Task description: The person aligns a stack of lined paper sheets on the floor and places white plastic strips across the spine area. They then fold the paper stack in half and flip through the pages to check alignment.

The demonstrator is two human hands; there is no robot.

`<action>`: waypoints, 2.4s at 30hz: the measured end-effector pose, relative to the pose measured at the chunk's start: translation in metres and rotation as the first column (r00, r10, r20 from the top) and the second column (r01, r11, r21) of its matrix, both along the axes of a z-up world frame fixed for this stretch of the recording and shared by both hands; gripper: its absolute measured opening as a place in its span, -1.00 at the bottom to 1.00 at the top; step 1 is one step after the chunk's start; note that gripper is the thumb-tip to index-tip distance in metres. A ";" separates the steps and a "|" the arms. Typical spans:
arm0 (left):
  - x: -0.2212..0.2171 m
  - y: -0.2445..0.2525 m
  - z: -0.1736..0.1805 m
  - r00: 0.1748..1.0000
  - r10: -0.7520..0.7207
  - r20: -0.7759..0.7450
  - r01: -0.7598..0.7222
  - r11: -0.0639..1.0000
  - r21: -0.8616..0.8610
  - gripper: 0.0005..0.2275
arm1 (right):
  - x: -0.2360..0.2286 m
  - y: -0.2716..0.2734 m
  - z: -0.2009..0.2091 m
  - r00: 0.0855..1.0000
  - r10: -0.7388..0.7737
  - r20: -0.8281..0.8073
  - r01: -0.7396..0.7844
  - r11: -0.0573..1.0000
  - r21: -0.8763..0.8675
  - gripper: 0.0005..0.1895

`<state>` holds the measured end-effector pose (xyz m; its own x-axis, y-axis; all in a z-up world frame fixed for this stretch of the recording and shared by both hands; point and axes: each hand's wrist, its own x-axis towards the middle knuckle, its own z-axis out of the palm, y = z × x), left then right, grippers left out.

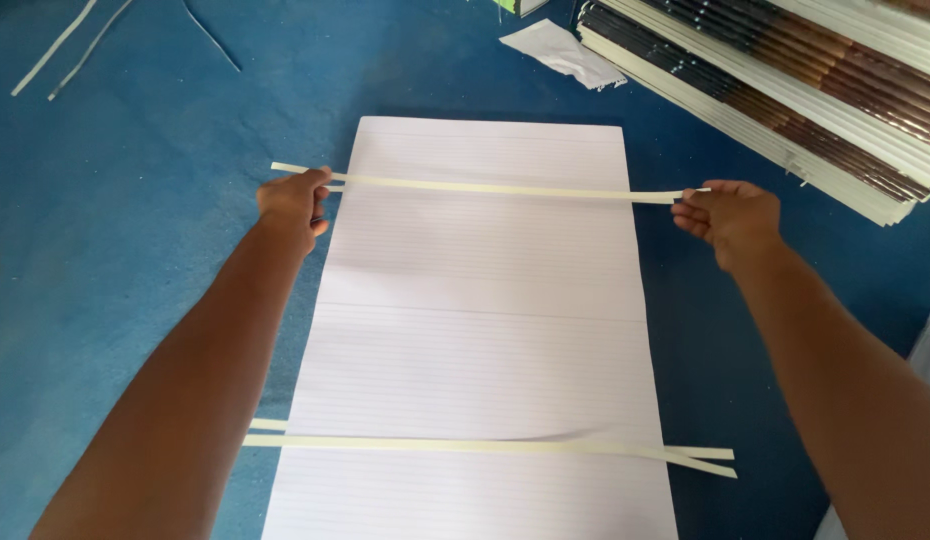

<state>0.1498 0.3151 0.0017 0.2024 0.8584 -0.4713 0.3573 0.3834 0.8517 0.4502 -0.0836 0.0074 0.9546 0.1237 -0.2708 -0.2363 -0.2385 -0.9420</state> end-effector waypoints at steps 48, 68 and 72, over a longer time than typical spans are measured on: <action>0.016 0.014 -0.064 0.946 -0.202 -0.254 0.236 0.965 0.112 -0.83 | -0.039 0.026 -0.028 0.794 0.580 0.182 -0.288 0.622 -0.728 -0.36; 0.017 -0.010 -0.057 0.870 -0.342 -0.354 0.438 0.867 0.239 -0.74 | -0.055 0.034 -0.028 0.765 0.623 0.164 -0.313 0.582 -0.751 -0.30; 0.017 -0.001 -0.072 0.838 -0.367 -0.404 0.509 0.792 0.338 -0.69 | -0.053 0.034 -0.024 0.791 0.600 0.121 -0.339 0.593 -0.730 -0.29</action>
